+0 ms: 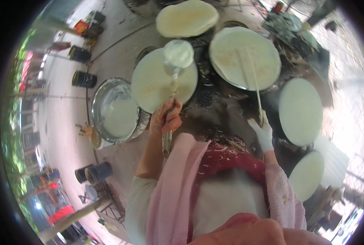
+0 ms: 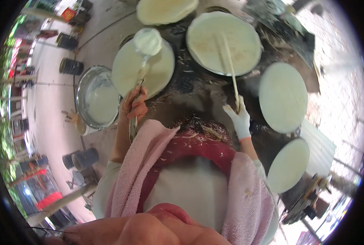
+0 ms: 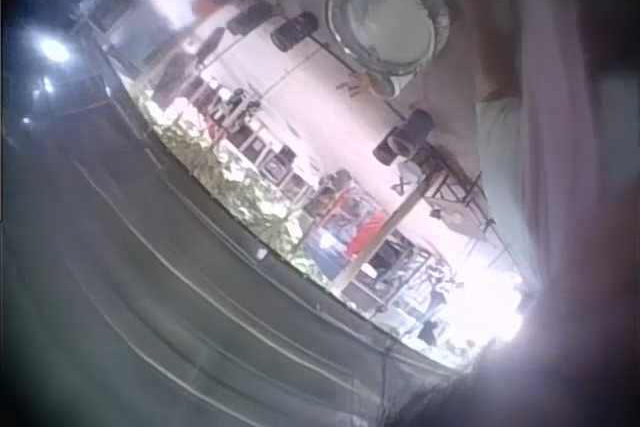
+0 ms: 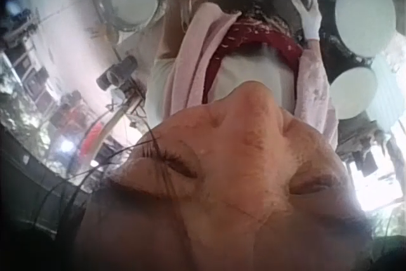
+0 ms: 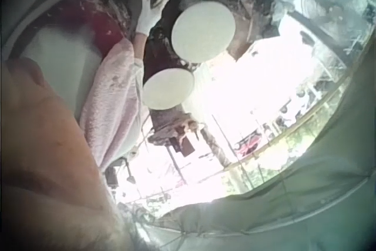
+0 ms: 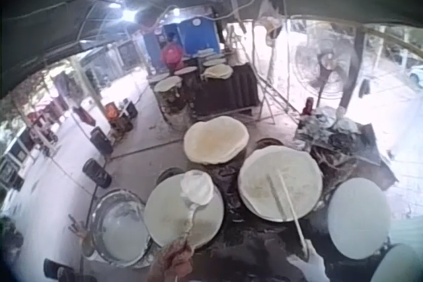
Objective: The person pours batter onto several heated plates using a ladle, spreads it into thin circles with a stick, and peels the cooked layers off by hand to stack them.
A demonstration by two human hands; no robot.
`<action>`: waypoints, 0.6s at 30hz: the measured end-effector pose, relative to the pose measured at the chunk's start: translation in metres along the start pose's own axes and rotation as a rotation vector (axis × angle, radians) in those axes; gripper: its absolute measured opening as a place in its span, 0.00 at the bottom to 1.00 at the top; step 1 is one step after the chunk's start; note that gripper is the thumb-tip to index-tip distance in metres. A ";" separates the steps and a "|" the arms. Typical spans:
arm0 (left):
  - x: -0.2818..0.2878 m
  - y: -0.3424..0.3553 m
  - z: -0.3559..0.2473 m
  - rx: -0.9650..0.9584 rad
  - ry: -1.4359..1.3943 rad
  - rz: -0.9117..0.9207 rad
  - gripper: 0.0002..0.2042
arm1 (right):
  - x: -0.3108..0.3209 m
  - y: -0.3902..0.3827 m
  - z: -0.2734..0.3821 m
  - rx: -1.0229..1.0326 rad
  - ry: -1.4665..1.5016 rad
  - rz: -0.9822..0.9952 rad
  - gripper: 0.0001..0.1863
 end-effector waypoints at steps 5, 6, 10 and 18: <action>0.030 -0.087 -0.041 -0.202 0.046 -0.328 0.14 | -0.080 0.079 0.124 0.325 -0.717 -0.137 0.55; 0.046 -0.104 -0.037 -0.270 0.043 -0.339 0.14 | -0.089 0.085 0.142 0.302 -0.745 -0.095 0.55; 0.059 -0.170 -0.021 -0.466 0.003 -0.540 0.13 | -0.121 0.151 0.139 0.571 -0.858 -0.193 0.52; 0.051 -0.259 0.005 -0.843 -0.548 -0.586 0.14 | -0.078 0.214 0.179 0.801 -0.945 -0.141 0.20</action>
Point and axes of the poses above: each hand's wrist, its own y-axis towards the middle knuckle, its own x-axis out of the back of the hand, z = x × y, the point moved 3 cm from there along y, towards the middle knuckle, and after that the axes turned 10 degrees about -x, right-handed, at the moved point
